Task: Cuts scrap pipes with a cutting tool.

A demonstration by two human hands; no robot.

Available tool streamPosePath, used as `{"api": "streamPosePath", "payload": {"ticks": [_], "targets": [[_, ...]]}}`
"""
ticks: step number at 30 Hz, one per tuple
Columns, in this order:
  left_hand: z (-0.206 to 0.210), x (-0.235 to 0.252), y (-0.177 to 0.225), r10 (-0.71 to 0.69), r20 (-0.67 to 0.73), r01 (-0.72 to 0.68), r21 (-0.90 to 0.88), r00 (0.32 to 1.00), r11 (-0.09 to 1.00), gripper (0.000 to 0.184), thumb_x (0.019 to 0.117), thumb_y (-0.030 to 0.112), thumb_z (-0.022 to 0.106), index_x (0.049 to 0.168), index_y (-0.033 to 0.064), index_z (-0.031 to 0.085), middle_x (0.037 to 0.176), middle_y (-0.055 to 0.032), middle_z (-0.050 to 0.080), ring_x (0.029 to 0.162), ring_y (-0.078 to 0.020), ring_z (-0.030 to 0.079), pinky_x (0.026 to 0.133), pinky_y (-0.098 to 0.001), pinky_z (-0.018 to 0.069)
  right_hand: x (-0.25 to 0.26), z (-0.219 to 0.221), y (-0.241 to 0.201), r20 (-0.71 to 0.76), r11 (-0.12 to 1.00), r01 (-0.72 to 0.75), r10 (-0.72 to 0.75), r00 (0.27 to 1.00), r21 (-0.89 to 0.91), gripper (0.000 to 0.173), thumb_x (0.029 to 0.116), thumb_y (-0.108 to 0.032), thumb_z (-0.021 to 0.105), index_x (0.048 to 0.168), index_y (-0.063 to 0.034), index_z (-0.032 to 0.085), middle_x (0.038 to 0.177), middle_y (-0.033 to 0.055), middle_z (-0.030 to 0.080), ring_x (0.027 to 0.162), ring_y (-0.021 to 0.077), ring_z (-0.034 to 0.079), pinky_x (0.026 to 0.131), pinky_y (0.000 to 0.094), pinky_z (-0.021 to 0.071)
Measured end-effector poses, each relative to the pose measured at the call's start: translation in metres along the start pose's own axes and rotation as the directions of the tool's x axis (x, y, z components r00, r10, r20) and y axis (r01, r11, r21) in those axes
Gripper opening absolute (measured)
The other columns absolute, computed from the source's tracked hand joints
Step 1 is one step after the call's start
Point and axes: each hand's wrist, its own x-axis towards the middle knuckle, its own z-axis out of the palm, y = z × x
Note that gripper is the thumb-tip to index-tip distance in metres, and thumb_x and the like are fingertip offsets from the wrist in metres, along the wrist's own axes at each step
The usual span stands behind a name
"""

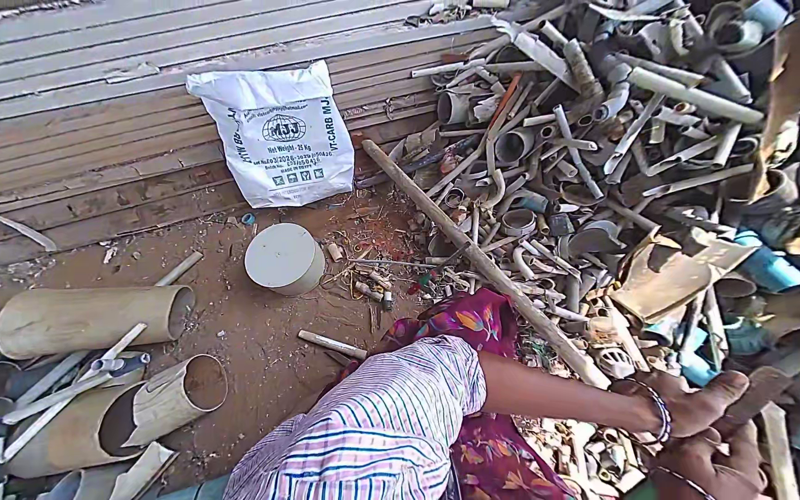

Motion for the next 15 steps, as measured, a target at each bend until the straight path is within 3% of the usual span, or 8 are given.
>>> {"api": "streamPosePath", "payload": {"ticks": [1,3,5,7,10,12,15], "targets": [[0.005,0.017,-0.008,0.037,-0.039,-0.035,0.044,0.999,0.998,0.071,0.1126,0.045,0.027,0.11,-0.0134,0.067,0.118,-0.0304,0.066,0.116,-0.038,0.062,0.103,-0.0536,0.0456,-0.002,0.0,-0.002,0.009,0.999,0.035,-0.035,0.999,-0.002,0.052,0.1052,-0.007,0.04,0.153,0.0121,0.032,0.144,0.0311,0.051,0.103,0.0074,0.059,0.091,0.0209,0.0483],[0.006,0.028,-0.011,0.03,-0.042,-0.027,0.063,0.999,0.998,0.073,0.113,0.045,0.024,0.112,-0.0159,0.064,0.122,-0.0321,0.063,0.119,-0.0383,0.06,0.106,-0.0524,0.0432,-0.002,0.001,-0.002,0.012,0.998,0.069,-0.069,0.998,-0.002,0.049,0.1069,-0.009,0.038,0.152,0.0104,0.035,0.133,0.0261,0.055,0.075,-0.004,0.048,0.067,0.015,0.0453],[0.008,0.032,-0.019,0.012,-0.034,-0.008,0.111,0.999,0.994,0.076,0.112,0.049,0.023,0.111,-0.0136,0.066,0.118,-0.0315,0.064,0.114,-0.0401,0.062,0.101,-0.0565,0.0463,-0.002,-0.001,0.003,0.021,1.0,-0.002,0.002,1.0,0.003,0.048,0.1084,-0.009,0.038,0.154,0.0065,0.036,0.125,0.0222,0.059,0.066,-0.0034,0.044,0.061,0.0168,0.0432],[0.009,0.027,-0.017,-0.022,-0.013,0.024,0.141,1.0,0.99,0.079,0.1118,0.051,0.021,0.112,-0.0145,0.066,0.114,-0.0345,0.065,0.108,-0.0444,0.064,0.095,-0.0608,0.0485,-0.002,-0.002,0.001,0.023,0.997,-0.07,0.069,0.997,0.014,0.048,0.1099,-0.011,0.037,0.155,0.0038,0.033,0.121,0.0186,0.058,0.065,-0.0028,0.042,0.06,0.017,0.0424],[0.005,0.017,-0.003,-0.071,-0.016,0.073,0.098,0.997,0.993,0.083,0.1097,0.057,0.019,0.114,-0.0118,0.065,0.118,-0.033,0.064,0.109,-0.0432,0.063,0.095,-0.0612,0.0479,-0.005,0.0,-0.006,0.024,0.999,-0.002,0.002,1.0,0.034,0.047,0.1088,-0.008,0.037,0.152,0.0096,0.034,0.108,0.0159,0.059,0.061,-0.0056,0.04,0.058,0.0141,0.04],[0.005,0.014,-0.002,-0.066,-0.017,0.067,0.074,0.998,0.995,0.083,0.1095,0.058,0.019,0.114,-0.0111,0.066,0.117,-0.0321,0.064,0.108,-0.0419,0.064,0.094,-0.0603,0.0479,-0.005,0.001,-0.003,0.013,0.999,-0.015,0.014,1.0,0.03,0.046,0.1089,-0.009,0.038,0.151,0.0092,0.037,0.107,0.0155,0.059,0.061,-0.0051,0.04,0.057,0.0142,0.04],[0.006,0.017,-0.004,-0.032,-0.023,0.034,0.1,0.999,0.994,0.082,0.11,0.057,0.02,0.11,-0.0113,0.066,0.108,-0.0299,0.065,0.096,-0.0389,0.065,0.086,-0.0574,0.051,-0.007,-0.001,-0.006,0.012,1.0,0.006,-0.006,1.0,0.01,0.046,0.1089,-0.01,0.039,0.151,0.0099,0.038,0.116,0.0226,0.061,0.07,0.0009,0.046,0.066,0.0185,0.0441]]}}
